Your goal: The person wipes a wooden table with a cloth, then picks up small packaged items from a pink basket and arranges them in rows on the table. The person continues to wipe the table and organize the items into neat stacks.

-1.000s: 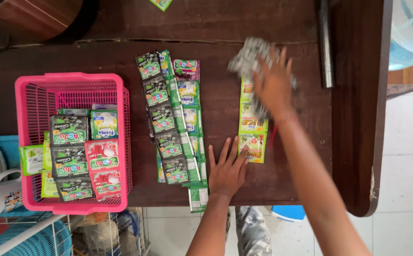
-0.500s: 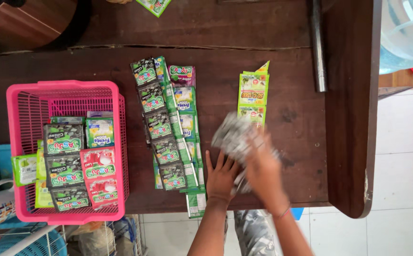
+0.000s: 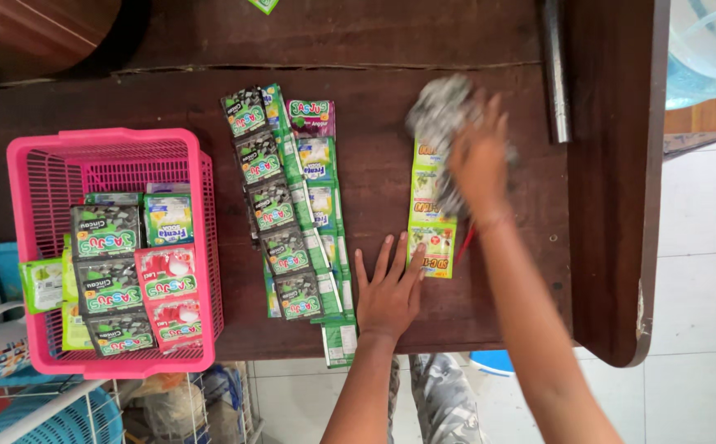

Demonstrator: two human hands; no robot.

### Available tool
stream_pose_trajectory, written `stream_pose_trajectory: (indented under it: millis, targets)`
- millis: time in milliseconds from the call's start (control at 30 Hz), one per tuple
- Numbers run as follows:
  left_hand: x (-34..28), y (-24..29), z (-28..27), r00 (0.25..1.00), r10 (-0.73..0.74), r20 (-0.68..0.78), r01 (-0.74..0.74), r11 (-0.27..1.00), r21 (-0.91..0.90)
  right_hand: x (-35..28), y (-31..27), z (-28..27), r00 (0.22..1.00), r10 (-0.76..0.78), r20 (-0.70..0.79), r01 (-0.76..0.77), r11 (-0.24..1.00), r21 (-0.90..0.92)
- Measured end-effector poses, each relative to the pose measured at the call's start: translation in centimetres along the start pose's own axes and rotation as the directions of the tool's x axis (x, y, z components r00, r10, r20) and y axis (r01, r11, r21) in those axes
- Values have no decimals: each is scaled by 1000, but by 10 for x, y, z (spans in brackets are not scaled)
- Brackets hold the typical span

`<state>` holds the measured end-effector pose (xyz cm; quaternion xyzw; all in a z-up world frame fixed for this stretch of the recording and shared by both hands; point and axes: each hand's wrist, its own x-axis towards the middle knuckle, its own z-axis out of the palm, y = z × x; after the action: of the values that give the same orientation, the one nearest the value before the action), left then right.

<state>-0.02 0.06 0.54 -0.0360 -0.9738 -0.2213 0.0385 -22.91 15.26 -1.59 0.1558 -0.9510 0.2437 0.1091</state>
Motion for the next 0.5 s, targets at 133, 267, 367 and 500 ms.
stream_pose_trajectory:
  millis: [133,267,367,500]
  targets:
    - [1,1,1,1000,-2,15,2,1000,-10,35,36,-22,971,222,-90,-214,972,93]
    - [0,0,1,1000,-3,1,3,1000,-7,-19,1,-73,949,183,-256,-98,945,313]
    - [1,-2,1,999,-7,49,8,1000,-27,-102,-64,-90,978,102,-180,-27,927,375]
    - [-1,-5,1,937,-66,344,68,998,4,-159,-122,-69,984,177,8,-171,939,297]
